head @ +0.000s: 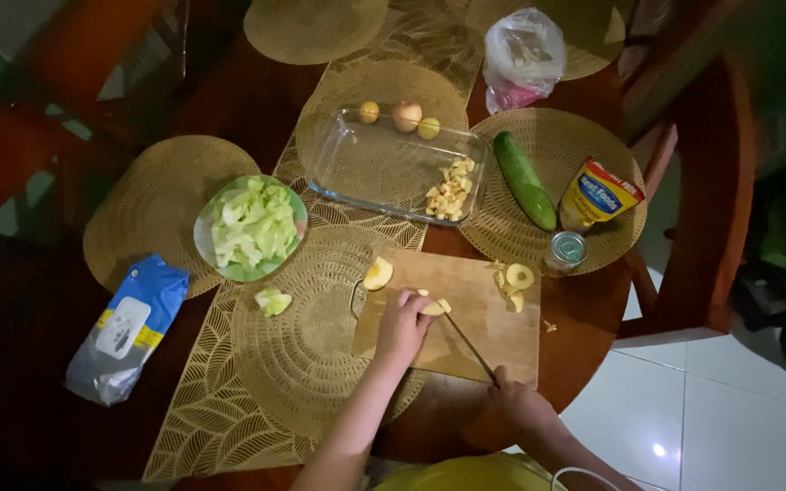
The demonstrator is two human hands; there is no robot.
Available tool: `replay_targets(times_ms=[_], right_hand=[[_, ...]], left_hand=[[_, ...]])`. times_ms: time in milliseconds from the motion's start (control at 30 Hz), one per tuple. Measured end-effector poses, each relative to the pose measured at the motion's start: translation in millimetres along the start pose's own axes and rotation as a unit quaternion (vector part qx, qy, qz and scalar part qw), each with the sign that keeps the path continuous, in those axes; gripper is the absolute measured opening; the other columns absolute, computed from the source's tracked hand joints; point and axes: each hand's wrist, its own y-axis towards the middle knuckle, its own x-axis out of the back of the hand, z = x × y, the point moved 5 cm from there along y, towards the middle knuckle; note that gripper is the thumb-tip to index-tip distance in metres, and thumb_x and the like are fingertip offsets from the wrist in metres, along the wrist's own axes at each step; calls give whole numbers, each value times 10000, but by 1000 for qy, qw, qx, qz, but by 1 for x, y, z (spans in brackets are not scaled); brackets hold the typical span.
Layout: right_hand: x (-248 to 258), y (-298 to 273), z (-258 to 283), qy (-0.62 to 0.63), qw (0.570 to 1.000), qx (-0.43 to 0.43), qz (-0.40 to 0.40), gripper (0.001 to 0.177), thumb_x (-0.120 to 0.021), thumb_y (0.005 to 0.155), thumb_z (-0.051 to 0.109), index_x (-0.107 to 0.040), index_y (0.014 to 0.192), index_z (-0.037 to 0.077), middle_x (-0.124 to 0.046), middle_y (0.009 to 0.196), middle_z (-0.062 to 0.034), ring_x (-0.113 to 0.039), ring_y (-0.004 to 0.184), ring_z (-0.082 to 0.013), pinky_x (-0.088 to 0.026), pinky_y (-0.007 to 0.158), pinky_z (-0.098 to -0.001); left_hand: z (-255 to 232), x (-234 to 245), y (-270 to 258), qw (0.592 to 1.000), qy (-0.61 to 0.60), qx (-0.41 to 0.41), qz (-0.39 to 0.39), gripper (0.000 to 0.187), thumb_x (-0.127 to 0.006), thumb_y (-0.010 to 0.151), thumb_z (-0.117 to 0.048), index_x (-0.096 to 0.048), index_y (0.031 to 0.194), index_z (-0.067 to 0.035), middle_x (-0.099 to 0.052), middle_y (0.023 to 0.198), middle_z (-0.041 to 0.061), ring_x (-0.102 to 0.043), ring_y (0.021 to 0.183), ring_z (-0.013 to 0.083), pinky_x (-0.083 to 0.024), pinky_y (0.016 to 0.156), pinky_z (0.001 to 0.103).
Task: The recorder is cutting fruit into pieces on a cutting board using a knife.
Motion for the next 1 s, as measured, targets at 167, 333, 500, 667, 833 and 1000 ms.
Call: replay_targets(times_ms=[167, 333, 500, 667, 833, 1000], right_hand=[[-46, 13, -7, 167, 972, -161, 27, 209, -524, 989, 180, -624, 1133, 67, -658, 961, -142, -715, 769, -239, -610, 650, -379], [-56, 13, -9, 171, 967, -187, 22, 193, -491, 1013, 210, -584, 1137, 95, -650, 998, -149, -731, 777, -278, -590, 689, -414], [-33, -12, 0, -87, 996, 4, 20, 284, -537, 899, 146, -527, 1115, -39, -662, 1040, -160, -662, 1003, -329, -563, 693, -392], [-65, 8, -6, 343, 903, -230, -119, 235, -484, 990, 253, -448, 1142, 78, -693, 808, -135, -743, 725, -306, -601, 623, -417], [-41, 16, -6, 412, 871, -268, -29, 311, -443, 1028, 358, -445, 1163, 77, -711, 788, -178, -735, 723, -347, -596, 590, -467], [-39, 32, -11, 545, 772, -305, -115, 264, -439, 1092, 260, -579, 1008, 53, -715, 888, -271, -685, 784, -472, -538, 727, -541]], left_hand=[[18, -11, -5, 999, -34, 18, 19, 158, -773, 847, -72, -703, 987, -48, -666, 1119, 91, -667, 1021, 274, -546, 894, 371], [22, -11, -8, 999, -32, -20, -17, 151, -768, 833, -45, -733, 979, -29, -685, 1082, 114, -651, 1030, 303, -544, 889, 390], [41, -27, -8, 999, -18, -10, 38, 66, -709, 920, -100, -721, 965, -53, -689, 1155, 78, -649, 1110, 248, -524, 1039, 357], [16, -3, -11, 999, -29, -27, 16, 85, -752, 862, -88, -701, 905, -36, -689, 1092, 93, -632, 1093, 263, -506, 1002, 378], [24, -11, -10, 1000, -24, -9, 11, 66, -754, 871, -84, -695, 879, -55, -690, 1048, 70, -642, 1056, 247, -523, 969, 360], [34, -18, -14, 999, -34, -9, 32, 69, -721, 915, -106, -683, 917, -48, -685, 1078, 59, -661, 1007, 230, -557, 906, 355]])
